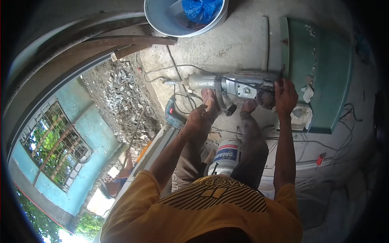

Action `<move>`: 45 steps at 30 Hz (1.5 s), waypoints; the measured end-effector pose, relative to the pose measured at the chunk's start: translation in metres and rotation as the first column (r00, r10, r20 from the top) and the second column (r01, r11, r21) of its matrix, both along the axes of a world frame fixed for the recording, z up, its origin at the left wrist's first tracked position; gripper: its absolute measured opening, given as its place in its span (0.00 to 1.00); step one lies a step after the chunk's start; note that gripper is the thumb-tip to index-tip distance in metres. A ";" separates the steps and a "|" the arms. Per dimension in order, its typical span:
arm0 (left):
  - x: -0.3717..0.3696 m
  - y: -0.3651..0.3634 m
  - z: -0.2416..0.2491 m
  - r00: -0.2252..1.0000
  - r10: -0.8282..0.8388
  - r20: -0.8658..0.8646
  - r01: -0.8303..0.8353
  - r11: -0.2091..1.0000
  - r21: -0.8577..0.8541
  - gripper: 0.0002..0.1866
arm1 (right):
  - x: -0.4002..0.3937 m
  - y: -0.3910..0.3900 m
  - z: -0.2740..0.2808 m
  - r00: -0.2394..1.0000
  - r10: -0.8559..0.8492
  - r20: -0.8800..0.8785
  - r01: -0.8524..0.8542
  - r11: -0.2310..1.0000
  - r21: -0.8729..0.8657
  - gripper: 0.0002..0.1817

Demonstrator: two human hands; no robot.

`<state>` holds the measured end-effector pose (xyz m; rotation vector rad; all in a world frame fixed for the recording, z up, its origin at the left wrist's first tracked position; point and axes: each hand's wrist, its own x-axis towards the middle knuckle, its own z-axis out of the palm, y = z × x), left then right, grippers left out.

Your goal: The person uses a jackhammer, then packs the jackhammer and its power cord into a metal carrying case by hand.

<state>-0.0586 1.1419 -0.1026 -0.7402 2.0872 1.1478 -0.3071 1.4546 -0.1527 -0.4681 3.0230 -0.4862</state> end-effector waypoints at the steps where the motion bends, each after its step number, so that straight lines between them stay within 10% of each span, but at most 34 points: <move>1: -0.050 0.019 0.031 0.977 0.140 0.161 -0.144 0.990 0.011 0.21 | -0.004 0.000 -0.004 1.000 0.015 -0.003 -0.015 1.000 0.002 0.20; 4: -0.055 0.035 -0.030 0.986 -0.107 -0.129 0.112 0.993 0.036 0.22 | -0.021 -0.009 -0.005 0.999 0.007 -0.040 -0.008 1.000 -0.012 0.20; 6: -0.093 0.042 -0.038 0.998 0.031 0.062 -0.039 0.992 0.118 0.21 | -0.027 -0.017 -0.004 0.990 -0.073 0.118 0.061 0.993 0.105 0.21; 17: -0.174 -0.018 -0.074 0.875 -0.227 -0.428 0.264 0.964 0.029 0.22 | -0.129 -0.077 -0.042 0.926 -0.045 0.375 -0.008 0.990 0.139 0.29; 26: -0.145 -0.034 -0.031 0.804 -0.443 -0.397 0.230 0.847 -0.480 0.24 | -0.178 -0.063 -0.159 0.935 0.176 0.307 -0.130 0.978 -0.166 0.26; 29: -0.144 -0.019 -0.024 0.759 -0.509 -0.406 0.262 0.810 -0.525 0.25 | -0.165 -0.074 -0.146 0.962 0.273 0.014 -0.268 0.951 -0.152 0.23; 32: -0.148 -0.020 -0.013 0.751 -0.511 -0.418 0.348 0.844 -0.407 0.26 | -0.146 -0.120 -0.087 0.931 -0.118 0.346 0.211 0.946 -0.246 0.20; 36: -0.146 -0.037 -0.002 0.663 -0.547 -0.512 0.309 0.822 -0.478 0.23 | -0.128 -0.137 -0.092 0.899 0.345 0.269 -0.261 0.917 -0.301 0.19; 40: -0.136 -0.074 0.025 0.710 -0.152 -0.688 0.018 0.980 -0.198 0.21 | -0.078 -0.167 -0.087 0.820 0.491 0.295 -0.407 0.862 -0.303 0.17; 45: -0.111 -0.091 0.036 0.692 0.125 -0.711 -0.380 0.901 -0.211 0.23 | -0.059 -0.164 -0.108 0.762 0.565 0.316 -0.412 0.800 -0.436 0.16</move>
